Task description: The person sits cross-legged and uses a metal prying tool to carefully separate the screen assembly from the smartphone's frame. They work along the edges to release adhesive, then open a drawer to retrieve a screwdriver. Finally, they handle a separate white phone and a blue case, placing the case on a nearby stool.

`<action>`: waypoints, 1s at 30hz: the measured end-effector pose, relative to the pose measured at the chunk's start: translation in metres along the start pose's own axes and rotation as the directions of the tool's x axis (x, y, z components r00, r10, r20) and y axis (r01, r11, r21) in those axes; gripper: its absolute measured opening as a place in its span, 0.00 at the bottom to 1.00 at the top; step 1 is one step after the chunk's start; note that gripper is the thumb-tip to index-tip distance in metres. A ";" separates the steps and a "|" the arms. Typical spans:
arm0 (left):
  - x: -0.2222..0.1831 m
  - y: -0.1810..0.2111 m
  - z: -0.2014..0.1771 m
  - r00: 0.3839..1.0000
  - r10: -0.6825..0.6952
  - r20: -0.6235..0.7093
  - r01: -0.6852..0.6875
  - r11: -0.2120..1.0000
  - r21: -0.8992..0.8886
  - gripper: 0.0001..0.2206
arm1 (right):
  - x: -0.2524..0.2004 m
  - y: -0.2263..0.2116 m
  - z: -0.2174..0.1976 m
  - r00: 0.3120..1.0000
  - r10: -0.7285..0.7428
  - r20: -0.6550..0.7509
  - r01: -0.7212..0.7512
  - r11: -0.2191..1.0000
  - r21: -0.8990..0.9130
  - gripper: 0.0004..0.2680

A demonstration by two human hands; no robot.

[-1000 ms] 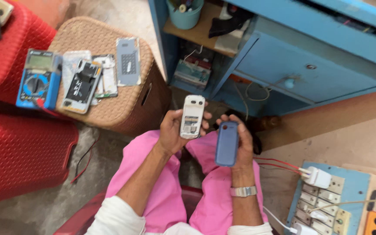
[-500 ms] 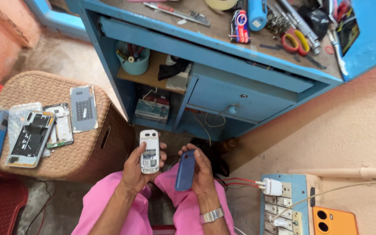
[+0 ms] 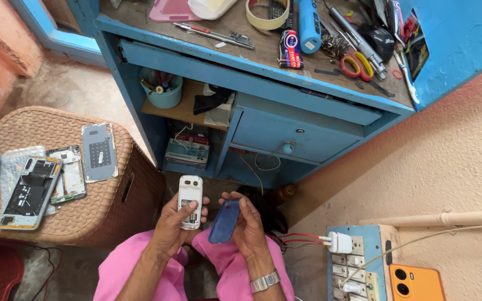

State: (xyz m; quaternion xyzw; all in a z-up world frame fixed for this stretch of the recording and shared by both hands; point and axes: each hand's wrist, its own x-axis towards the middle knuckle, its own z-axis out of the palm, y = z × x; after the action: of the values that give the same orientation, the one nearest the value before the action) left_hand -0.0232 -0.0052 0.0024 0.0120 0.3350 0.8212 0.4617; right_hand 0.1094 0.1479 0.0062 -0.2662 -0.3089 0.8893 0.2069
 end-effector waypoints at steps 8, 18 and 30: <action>-0.001 -0.004 -0.002 0.994 -0.109 0.002 0.109 0.994 -0.030 0.18 | 0.002 -0.007 0.005 0.994 0.087 -0.063 -0.074 0.982 0.175 0.17; -0.003 0.000 0.008 0.979 -0.095 0.179 0.133 0.968 -0.213 0.29 | 0.002 -0.004 0.008 0.975 0.211 -0.072 -0.208 0.977 0.053 0.17; 0.006 -0.016 -0.004 0.990 -0.132 -0.049 0.134 0.991 0.032 0.20 | 0.011 0.028 -0.025 0.964 -0.144 -0.224 0.025 0.886 -0.463 0.12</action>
State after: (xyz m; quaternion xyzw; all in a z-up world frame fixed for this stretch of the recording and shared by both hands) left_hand -0.0157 0.0033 -0.0113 -0.0214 0.3600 0.7827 0.5073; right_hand 0.1099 0.1441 -0.0328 -0.4041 -0.4915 0.7409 0.2149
